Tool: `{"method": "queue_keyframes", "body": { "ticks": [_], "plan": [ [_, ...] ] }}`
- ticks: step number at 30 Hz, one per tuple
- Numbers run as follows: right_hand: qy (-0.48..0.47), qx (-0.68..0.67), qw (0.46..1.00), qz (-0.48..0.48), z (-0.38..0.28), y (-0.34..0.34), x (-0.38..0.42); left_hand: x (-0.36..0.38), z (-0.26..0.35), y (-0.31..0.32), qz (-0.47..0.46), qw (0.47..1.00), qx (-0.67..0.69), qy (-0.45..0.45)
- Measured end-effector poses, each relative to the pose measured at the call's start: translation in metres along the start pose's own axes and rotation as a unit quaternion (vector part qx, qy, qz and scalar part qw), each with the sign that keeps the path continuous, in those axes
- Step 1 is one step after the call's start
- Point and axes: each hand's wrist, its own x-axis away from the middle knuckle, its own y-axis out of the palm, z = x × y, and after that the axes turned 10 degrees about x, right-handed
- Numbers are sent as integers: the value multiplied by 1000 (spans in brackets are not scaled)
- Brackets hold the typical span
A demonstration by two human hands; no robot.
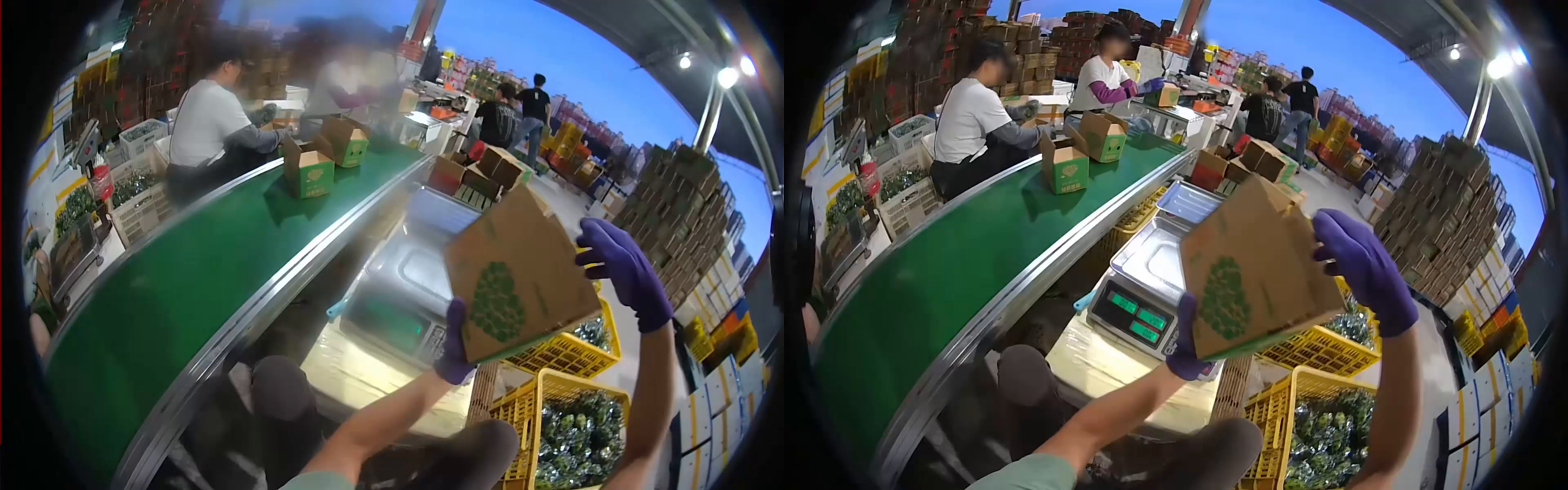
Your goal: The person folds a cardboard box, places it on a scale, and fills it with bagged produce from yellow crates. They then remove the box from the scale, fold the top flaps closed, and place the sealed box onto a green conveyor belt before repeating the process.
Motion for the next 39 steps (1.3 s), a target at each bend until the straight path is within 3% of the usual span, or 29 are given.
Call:
{"method": "queue_keyframes", "body": {
  "ticks": [1,3,5,6,7,8,10,12,13,14,16,19,20,21,22,23,24,25,26,27,29,30,31,32,33,35,37,38,39],
  "plan": [
    [6,-36,999,-30,-5,12,-13,-8,13,5,-20,999,-4,29],
    [-111,141,978,-110,-17,54,-39,-24,44,1,10,997,-47,55],
    [-129,99,980,-117,-8,70,-82,-39,81,-22,46,992,-88,74],
    [-142,52,981,-120,1,76,-102,-48,102,-40,168,958,-230,41],
    [-140,58,981,-119,14,83,-115,-53,117,-49,285,887,-363,5],
    [-203,137,963,-113,28,90,-126,-57,131,-43,298,849,-420,-117],
    [-282,300,903,-124,52,108,-135,-49,147,-14,207,839,-442,-241],
    [-292,427,844,-141,65,137,-111,-42,160,-4,85,751,-590,-285],
    [-288,470,823,-139,68,146,-98,-35,156,19,141,774,-541,-296],
    [-353,443,819,-92,78,148,-96,-28,152,43,198,794,-490,-301],
    [-380,417,825,-40,88,146,-90,-5,140,63,218,811,-499,-216],
    [-398,393,827,47,89,137,-60,10,154,40,244,731,-587,-249],
    [-398,366,835,103,86,133,-47,16,156,39,217,748,-583,-231],
    [-357,340,861,125,90,123,-33,20,155,45,189,765,-577,-214],
    [-324,297,876,197,110,113,-16,20,155,64,146,707,-661,-205],
    [-241,311,884,254,141,101,4,19,163,66,125,695,-688,-167],
    [-214,283,883,306,185,85,26,19,172,67,105,680,-714,-129],
    [-78,175,920,341,213,76,56,19,183,62,111,714,-688,-61],
    [27,86,918,386,280,67,88,16,192,69,109,707,-698,-11],
    [72,197,892,399,347,57,128,11,198,84,104,697,-708,44],
    [270,202,912,234,484,54,232,12,207,100,150,696,-693,109],
    [334,257,890,172,557,65,288,15,209,100,212,733,-632,137],
    [433,245,856,141,548,89,318,15,207,97,212,731,-632,147],
    [449,345,821,71,596,114,362,16,206,93,188,705,-666,155],
    [499,232,833,-53,586,135,369,16,205,88,163,676,-701,158],
    [581,279,722,-251,577,169,364,11,205,73,189,706,-665,155],
    [512,345,739,-267,544,164,343,11,206,65,240,723,-630,152],
    [461,347,781,-240,547,161,346,12,205,65,243,708,-648,138],
    [489,273,786,-261,551,158,342,14,207,62,238,708,-651,134]
  ]
}}
